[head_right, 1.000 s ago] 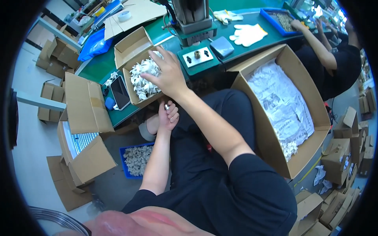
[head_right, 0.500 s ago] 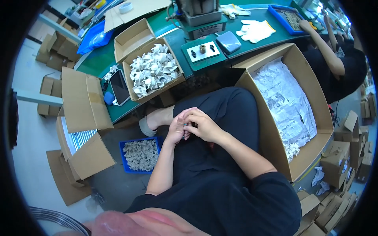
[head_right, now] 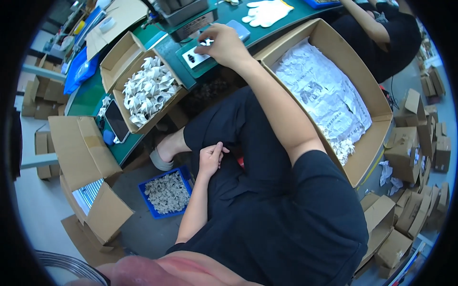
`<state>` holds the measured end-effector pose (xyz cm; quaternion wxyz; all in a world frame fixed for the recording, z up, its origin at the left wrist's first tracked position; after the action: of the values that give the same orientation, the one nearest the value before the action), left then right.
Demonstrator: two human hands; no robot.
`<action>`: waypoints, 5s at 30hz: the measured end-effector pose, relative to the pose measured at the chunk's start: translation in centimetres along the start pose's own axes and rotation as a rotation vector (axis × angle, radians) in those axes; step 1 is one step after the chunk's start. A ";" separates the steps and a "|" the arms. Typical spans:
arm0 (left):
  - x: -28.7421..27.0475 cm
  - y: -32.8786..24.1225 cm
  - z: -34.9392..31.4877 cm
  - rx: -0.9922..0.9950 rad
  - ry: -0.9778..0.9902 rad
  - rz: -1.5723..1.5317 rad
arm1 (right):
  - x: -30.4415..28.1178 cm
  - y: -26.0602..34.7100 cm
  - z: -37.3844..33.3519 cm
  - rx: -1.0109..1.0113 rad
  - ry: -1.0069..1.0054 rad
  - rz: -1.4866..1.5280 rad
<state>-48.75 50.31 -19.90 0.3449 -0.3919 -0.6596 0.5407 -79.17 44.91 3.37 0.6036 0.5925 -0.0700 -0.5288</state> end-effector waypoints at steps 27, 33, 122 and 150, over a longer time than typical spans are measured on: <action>8.5 10.6 7.5 -0.240 0.713 0.772 | -39.8 -35.9 -32.5 0.988 0.102 -0.847; 9.8 12.8 7.5 -0.059 0.884 0.839 | -34.2 -34.8 -39.6 1.119 0.197 -0.790; 6.1 9.1 9.8 -0.025 0.392 0.410 | 1.2 -1.7 1.9 0.553 0.593 -0.062; 7.0 10.1 8.1 -0.313 0.310 0.087 | 2.8 -1.1 -0.4 -0.143 0.219 0.201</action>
<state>-57.56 54.08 -31.06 0.3535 -0.5470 -0.6572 0.3793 -78.25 43.41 0.83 0.6981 0.5922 -0.0245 -0.4017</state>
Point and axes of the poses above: each hand's wrist, its own z-axis towards the middle knuckle, its own x-axis out of the palm, y = z × x, the point moved 8 cm from there along z, towards the middle knuckle, and after that the axes turned 13 degrees about x, right-handed, at the moved point
